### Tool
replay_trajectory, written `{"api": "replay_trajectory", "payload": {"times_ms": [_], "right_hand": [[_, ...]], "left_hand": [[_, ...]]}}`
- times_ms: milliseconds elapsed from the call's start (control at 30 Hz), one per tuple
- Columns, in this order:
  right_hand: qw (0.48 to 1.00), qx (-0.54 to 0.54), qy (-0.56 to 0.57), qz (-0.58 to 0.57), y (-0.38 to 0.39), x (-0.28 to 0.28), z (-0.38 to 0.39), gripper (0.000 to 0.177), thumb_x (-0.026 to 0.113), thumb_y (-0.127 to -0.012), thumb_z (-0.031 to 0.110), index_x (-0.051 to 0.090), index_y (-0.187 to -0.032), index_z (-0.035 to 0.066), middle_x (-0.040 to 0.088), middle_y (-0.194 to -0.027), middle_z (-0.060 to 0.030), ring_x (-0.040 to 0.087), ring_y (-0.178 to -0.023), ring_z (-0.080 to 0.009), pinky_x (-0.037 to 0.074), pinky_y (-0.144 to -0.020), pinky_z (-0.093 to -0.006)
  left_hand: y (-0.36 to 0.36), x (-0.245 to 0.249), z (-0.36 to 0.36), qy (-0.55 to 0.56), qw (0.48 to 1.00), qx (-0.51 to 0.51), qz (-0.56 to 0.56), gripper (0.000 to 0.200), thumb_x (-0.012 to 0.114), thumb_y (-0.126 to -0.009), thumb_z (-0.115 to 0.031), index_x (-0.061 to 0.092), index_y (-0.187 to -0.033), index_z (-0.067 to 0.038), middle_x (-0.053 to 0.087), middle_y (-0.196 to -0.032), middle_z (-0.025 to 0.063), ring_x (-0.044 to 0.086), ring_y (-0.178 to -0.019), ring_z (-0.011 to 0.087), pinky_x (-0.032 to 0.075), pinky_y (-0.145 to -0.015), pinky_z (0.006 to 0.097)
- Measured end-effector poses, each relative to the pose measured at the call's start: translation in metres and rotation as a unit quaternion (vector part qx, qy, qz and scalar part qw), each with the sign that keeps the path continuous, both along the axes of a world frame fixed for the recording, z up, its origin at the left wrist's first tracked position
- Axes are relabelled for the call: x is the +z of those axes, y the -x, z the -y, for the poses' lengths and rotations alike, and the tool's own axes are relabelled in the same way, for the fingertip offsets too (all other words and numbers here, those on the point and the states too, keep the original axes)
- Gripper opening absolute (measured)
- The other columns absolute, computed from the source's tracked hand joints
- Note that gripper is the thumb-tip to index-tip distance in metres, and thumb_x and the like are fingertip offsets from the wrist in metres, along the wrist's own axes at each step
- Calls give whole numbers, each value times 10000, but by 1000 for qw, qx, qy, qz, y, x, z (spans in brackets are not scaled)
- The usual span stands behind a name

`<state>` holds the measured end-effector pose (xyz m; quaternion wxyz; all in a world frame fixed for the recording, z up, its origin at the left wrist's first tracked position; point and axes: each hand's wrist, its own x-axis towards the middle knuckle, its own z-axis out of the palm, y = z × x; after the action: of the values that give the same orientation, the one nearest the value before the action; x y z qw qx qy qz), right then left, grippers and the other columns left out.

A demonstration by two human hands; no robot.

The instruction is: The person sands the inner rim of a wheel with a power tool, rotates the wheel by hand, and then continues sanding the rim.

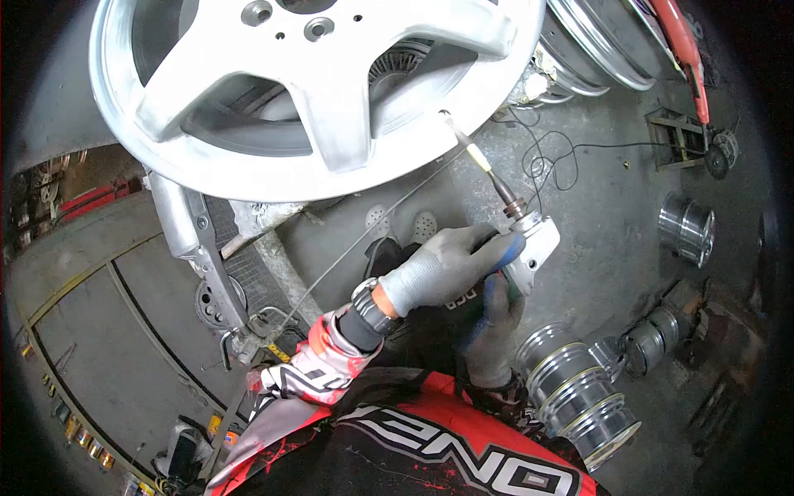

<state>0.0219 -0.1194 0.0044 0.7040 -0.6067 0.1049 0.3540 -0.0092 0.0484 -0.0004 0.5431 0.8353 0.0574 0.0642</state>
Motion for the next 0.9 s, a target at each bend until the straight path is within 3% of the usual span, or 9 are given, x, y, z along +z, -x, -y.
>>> {"api": "replay_trajectory", "payload": {"times_ms": [67,167,267,433,533,600,700,833,900], "right_hand": [[1000,23,13,11,-1,3,-1,541,710,-978,146,498,-1458,15,622,-1324,-110,627,-1159,-201,522,-1005,-378],[997,50,30,41,9,-11,10,576,721,-960,141,474,-1466,18,601,-1338,-105,603,-1187,-204,504,-1028,-384],[998,52,9,36,16,-6,7,615,733,-943,141,448,-1476,24,576,-1359,-100,580,-1220,-205,487,-1050,-387],[996,64,-28,47,3,3,-1,573,717,-954,138,469,-1457,18,589,-1338,-99,587,-1208,-206,486,-1047,-381],[997,61,36,42,-7,1,3,528,696,-993,316,562,-1401,7,638,-1298,-108,635,-1180,-231,523,-988,-408],[955,125,132,236,-9,-1,5,520,650,-1022,329,553,-1400,-16,640,-1297,-115,640,-1159,-215,510,-1005,-395],[991,74,49,104,-10,5,-3,498,629,-1029,288,540,-1413,-16,626,-1324,-115,640,-1155,-222,509,-1012,-393],[999,35,12,21,13,8,-7,509,701,-969,119,502,-1423,4,610,-1312,-93,605,-1190,-202,480,-1061,-371],[998,62,15,31,26,13,-7,620,737,-935,118,444,-1471,13,586,-1346,-103,601,-1208,-217,469,-1083,-383]], "left_hand": [[-5,19,-8,196,971,0,-140,291,520,-1099,-224,589,-1265,5,664,-1193,220,687,-978,385,552,-899,414],[7,15,0,262,947,50,-181,283,536,-1091,-215,590,-1266,1,662,-1193,218,687,-987,383,558,-890,417],[34,-7,15,43,997,54,-31,272,540,-1088,-199,592,-1271,-4,660,-1192,218,685,-995,380,562,-879,417],[18,1,10,81,995,37,-53,253,549,-1074,-172,589,-1262,-7,655,-1159,211,683,-992,380,565,-861,412],[-4,-13,9,47,998,34,5,217,560,-1047,-133,581,-1224,-9,641,-1093,192,676,-947,373,565,-827,412],[-10,-18,10,-14,997,38,66,205,560,-1035,-123,575,-1205,-10,632,-1055,180,670,-921,368,563,-810,410],[-7,-14,7,25,997,28,66,197,552,-1022,-128,564,-1179,-9,609,-991,165,654,-880,356,553,-778,418],[23,8,8,225,967,64,-105,234,534,-1056,-172,592,-1198,6,638,-1090,175,659,-924,359,545,-839,390],[32,26,2,385,881,114,-250,224,544,-1068,-151,610,-1204,14,642,-1197,193,662,-967,364,531,-907,363]]}}
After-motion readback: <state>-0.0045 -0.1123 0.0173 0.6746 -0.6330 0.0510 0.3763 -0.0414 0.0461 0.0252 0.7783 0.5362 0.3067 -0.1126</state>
